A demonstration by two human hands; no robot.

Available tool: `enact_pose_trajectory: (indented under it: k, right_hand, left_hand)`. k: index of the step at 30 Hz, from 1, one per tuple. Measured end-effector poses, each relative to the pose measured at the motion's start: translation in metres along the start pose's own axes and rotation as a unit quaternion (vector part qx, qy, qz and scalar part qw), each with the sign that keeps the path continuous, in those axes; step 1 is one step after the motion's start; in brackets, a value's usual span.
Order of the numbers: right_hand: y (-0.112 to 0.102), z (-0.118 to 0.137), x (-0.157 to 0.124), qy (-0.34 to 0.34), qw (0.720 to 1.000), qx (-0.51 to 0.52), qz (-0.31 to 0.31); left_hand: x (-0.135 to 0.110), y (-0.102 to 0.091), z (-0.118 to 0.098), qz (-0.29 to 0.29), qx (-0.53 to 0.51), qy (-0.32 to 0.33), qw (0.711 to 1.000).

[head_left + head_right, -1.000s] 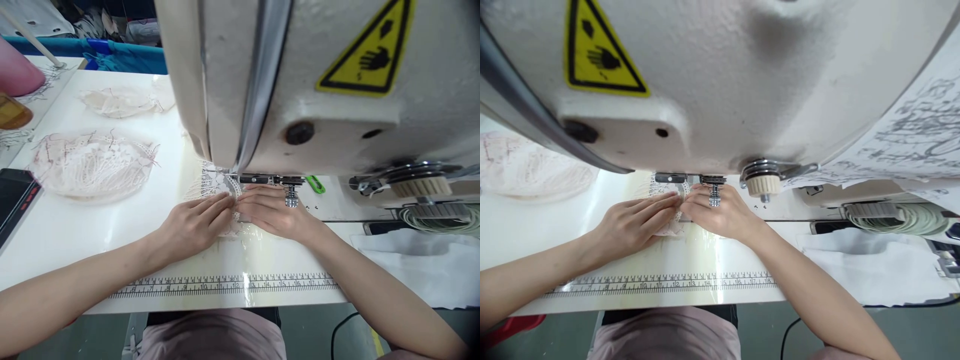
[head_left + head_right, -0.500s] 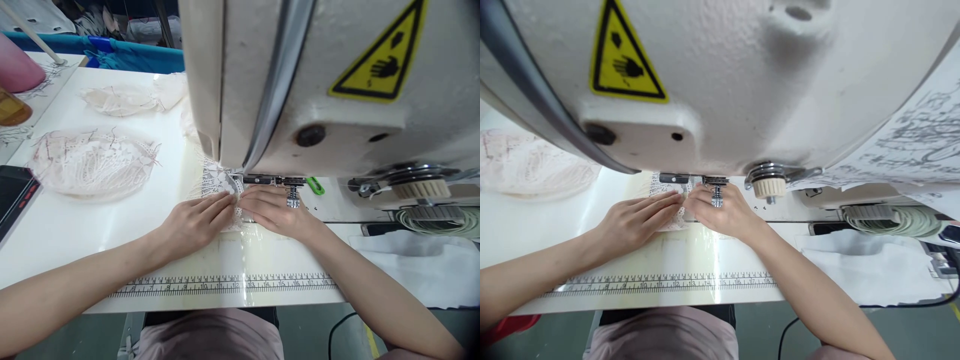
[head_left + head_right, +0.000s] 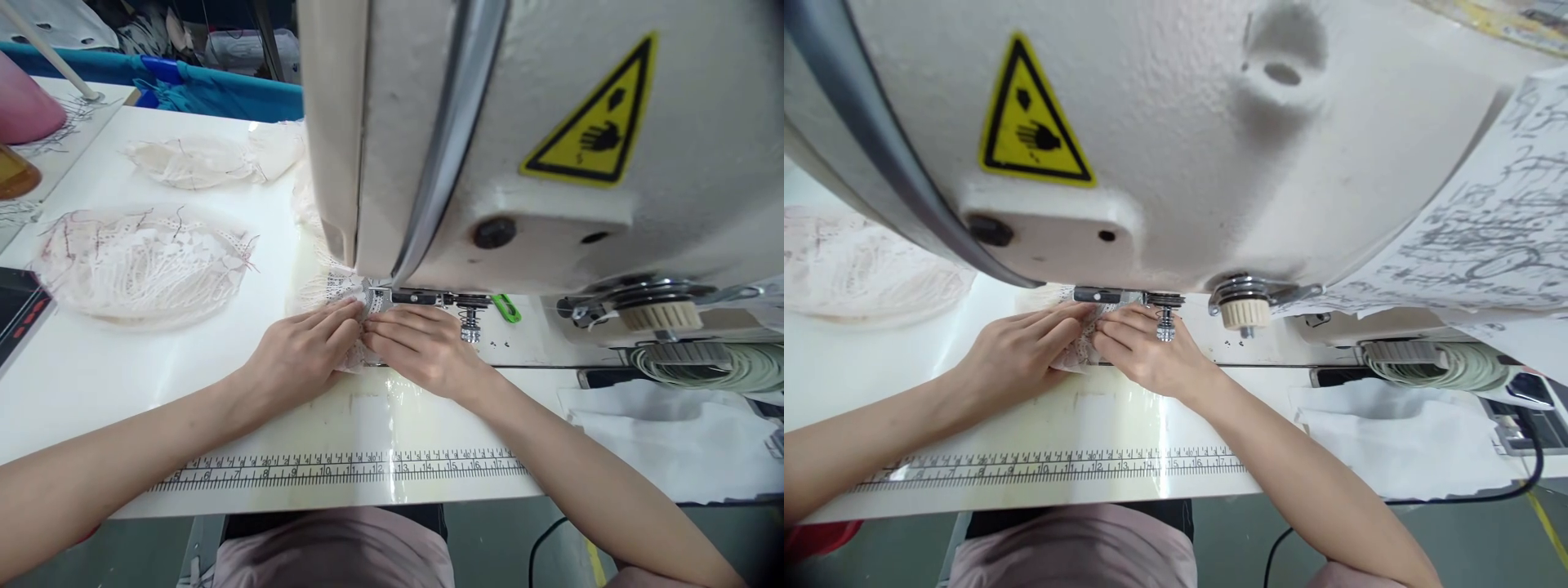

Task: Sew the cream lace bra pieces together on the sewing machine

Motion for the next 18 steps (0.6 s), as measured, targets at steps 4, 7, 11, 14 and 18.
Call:
enact_pose_trajectory:
  k: [4,7,11,14,18]
  right_hand:
    - [0.0019,-0.0011,0.0005,-0.002,1.0,-0.023,-0.004]
    - [0.0027,-0.0031,-0.0003,-0.001,1.0,-0.027,-0.009]
    - [0.0044,-0.0044,-0.0017,-0.015,0.999,-0.033,-0.005]
    - [0.0046,-0.0064,-0.0021,-0.008,0.999,-0.044,-0.001]
    - [0.0034,-0.0075,-0.0015,-0.007,0.999,-0.041,0.004]
  left_hand:
    - [-0.0006,0.0029,0.0037,0.004,0.005,-0.014,1.0]
    - [-0.0007,0.004,0.0043,0.004,0.016,-0.016,1.0]
    - [0.0008,0.0054,0.0037,0.019,0.029,-0.016,0.999]
    - [0.0017,0.0071,0.0032,0.034,0.039,-0.017,0.998]
    - [0.0012,0.0083,0.0023,0.032,0.047,-0.014,0.998]
Point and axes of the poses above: each hand's wrist, its own x-axis towards the middle knuckle, its own y-axis out of the palm, z = x × y, the point moved 7 cm from there along x, towards the middle knuckle, and after that the axes turned 3 degrees about y, right-handed, at the moved point
